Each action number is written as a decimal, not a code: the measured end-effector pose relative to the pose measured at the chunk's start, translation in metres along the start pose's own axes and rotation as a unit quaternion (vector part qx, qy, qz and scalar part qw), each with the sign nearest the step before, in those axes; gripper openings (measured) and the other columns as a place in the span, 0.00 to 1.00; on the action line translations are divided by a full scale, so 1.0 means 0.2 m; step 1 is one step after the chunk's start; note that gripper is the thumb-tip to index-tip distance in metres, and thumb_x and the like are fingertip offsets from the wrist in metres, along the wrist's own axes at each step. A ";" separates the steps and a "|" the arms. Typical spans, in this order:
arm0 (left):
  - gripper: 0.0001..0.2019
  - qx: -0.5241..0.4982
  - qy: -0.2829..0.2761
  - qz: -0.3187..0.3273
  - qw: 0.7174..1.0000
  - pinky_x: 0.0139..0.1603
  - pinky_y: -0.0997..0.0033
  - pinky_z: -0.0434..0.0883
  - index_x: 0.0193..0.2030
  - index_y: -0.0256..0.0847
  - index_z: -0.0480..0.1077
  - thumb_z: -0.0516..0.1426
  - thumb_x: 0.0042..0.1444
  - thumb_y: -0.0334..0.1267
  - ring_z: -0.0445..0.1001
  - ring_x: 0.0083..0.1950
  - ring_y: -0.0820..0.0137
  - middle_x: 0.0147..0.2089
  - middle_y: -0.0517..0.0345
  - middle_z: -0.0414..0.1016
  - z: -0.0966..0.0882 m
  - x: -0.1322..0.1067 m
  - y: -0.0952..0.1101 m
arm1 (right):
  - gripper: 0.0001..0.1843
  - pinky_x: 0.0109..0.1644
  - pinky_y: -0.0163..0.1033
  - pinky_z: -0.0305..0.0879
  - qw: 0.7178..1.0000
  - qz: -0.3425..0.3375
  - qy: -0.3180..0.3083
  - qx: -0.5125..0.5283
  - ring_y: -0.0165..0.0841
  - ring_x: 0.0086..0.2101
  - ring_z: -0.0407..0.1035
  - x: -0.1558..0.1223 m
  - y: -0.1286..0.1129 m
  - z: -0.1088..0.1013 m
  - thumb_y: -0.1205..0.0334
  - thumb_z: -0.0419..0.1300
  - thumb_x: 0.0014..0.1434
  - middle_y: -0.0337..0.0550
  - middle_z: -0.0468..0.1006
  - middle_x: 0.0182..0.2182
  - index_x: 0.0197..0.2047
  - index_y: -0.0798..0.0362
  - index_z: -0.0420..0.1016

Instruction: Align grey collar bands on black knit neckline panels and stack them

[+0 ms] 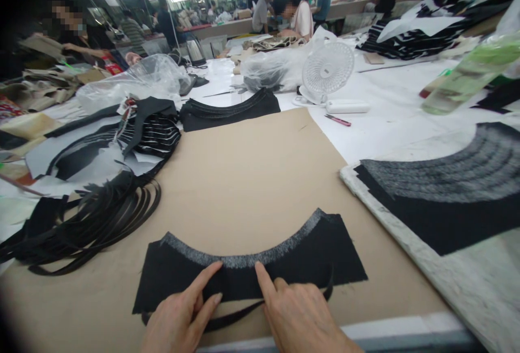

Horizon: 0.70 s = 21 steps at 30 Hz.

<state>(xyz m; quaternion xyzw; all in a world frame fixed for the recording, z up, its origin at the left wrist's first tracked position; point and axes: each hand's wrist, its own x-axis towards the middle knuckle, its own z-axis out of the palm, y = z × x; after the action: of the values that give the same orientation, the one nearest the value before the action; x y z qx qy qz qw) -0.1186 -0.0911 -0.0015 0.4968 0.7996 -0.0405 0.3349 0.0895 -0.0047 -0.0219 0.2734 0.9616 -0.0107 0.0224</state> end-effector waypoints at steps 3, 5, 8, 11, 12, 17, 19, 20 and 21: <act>0.25 -0.004 -0.007 -0.001 1.000 0.33 0.75 0.61 0.68 0.57 0.52 0.47 0.64 0.43 0.76 0.33 0.68 0.31 0.62 0.76 0.00 0.01 0.00 | 0.33 0.22 0.43 0.32 1.000 0.007 -0.012 0.001 0.32 0.18 0.71 0.00 0.00 -0.01 0.69 0.58 0.50 0.38 0.77 0.24 0.61 0.60 0.61; 0.25 -0.005 -0.012 -0.001 1.000 0.33 0.75 0.61 0.68 0.56 0.52 0.48 0.64 0.42 0.76 0.33 0.68 0.32 0.63 0.76 0.00 0.01 0.00 | 0.35 0.22 0.42 0.33 1.000 0.009 -0.024 0.007 0.32 0.19 0.71 0.00 -0.01 -0.01 0.69 0.59 0.50 0.38 0.77 0.25 0.62 0.60 0.61; 0.25 0.002 -0.011 -0.006 1.000 0.33 0.75 0.61 0.68 0.56 0.52 0.48 0.64 0.42 0.76 0.33 0.68 0.31 0.63 0.76 0.01 0.01 -0.01 | 0.35 0.22 0.42 0.35 0.999 0.014 -0.030 0.015 0.32 0.20 0.71 0.00 0.00 0.00 0.69 0.59 0.50 0.38 0.77 0.26 0.63 0.60 0.60; 0.24 0.010 -0.005 -0.008 1.000 0.33 0.75 0.62 0.68 0.55 0.53 0.46 0.65 0.43 0.76 0.33 0.68 0.31 0.62 0.76 0.02 0.02 -0.02 | 0.35 0.22 0.42 0.35 0.999 0.018 -0.031 0.022 0.33 0.19 0.71 0.00 0.00 0.01 0.68 0.59 0.51 0.37 0.77 0.25 0.63 0.58 0.59; 0.24 0.011 -0.001 -0.006 1.000 0.33 0.75 0.62 0.68 0.55 0.53 0.46 0.65 0.43 0.76 0.34 0.68 0.31 0.62 0.76 0.02 0.02 -0.02 | 0.35 0.22 0.42 0.35 0.999 0.018 -0.034 0.025 0.33 0.19 0.71 0.00 0.00 0.00 0.68 0.59 0.52 0.36 0.77 0.25 0.63 0.57 0.59; 0.23 0.002 0.018 -0.010 1.000 0.33 0.75 0.63 0.67 0.52 0.56 0.46 0.65 0.41 0.77 0.33 0.68 0.31 0.61 0.76 0.02 0.01 -0.02 | 0.36 0.22 0.42 0.37 0.998 0.008 -0.054 0.023 0.32 0.21 0.72 0.01 0.00 -0.03 0.69 0.57 0.51 0.37 0.78 0.27 0.64 0.56 0.58; 0.22 -0.001 0.015 -0.014 1.000 0.33 0.74 0.63 0.66 0.52 0.56 0.46 0.65 0.41 0.77 0.33 0.68 0.31 0.61 0.76 0.01 0.01 -0.02 | 0.37 0.22 0.42 0.37 0.998 0.005 -0.057 0.023 0.32 0.21 0.72 0.01 0.00 -0.04 0.70 0.58 0.51 0.37 0.78 0.27 0.64 0.56 0.57; 0.22 -0.002 0.013 -0.015 1.000 0.33 0.74 0.63 0.66 0.53 0.56 0.46 0.66 0.41 0.77 0.33 0.68 0.31 0.61 0.76 0.01 0.01 -0.01 | 0.36 0.22 0.42 0.37 0.998 0.004 -0.057 0.024 0.32 0.21 0.72 0.01 0.00 -0.05 0.69 0.58 0.51 0.37 0.78 0.27 0.64 0.56 0.57; 0.22 -0.001 0.012 -0.017 1.000 0.33 0.74 0.63 0.66 0.53 0.56 0.46 0.66 0.41 0.77 0.33 0.67 0.31 0.61 0.76 0.01 0.01 -0.01 | 0.36 0.22 0.42 0.37 0.998 0.004 -0.055 0.026 0.32 0.21 0.72 0.01 0.01 -0.05 0.69 0.58 0.52 0.37 0.78 0.27 0.64 0.56 0.57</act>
<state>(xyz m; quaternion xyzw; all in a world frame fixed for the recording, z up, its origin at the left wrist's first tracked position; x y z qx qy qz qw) -0.1202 -0.0911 -0.0050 0.4832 0.8118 -0.0396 0.3254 0.0880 -0.0022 -0.0128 0.2767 0.9572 -0.0506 0.0681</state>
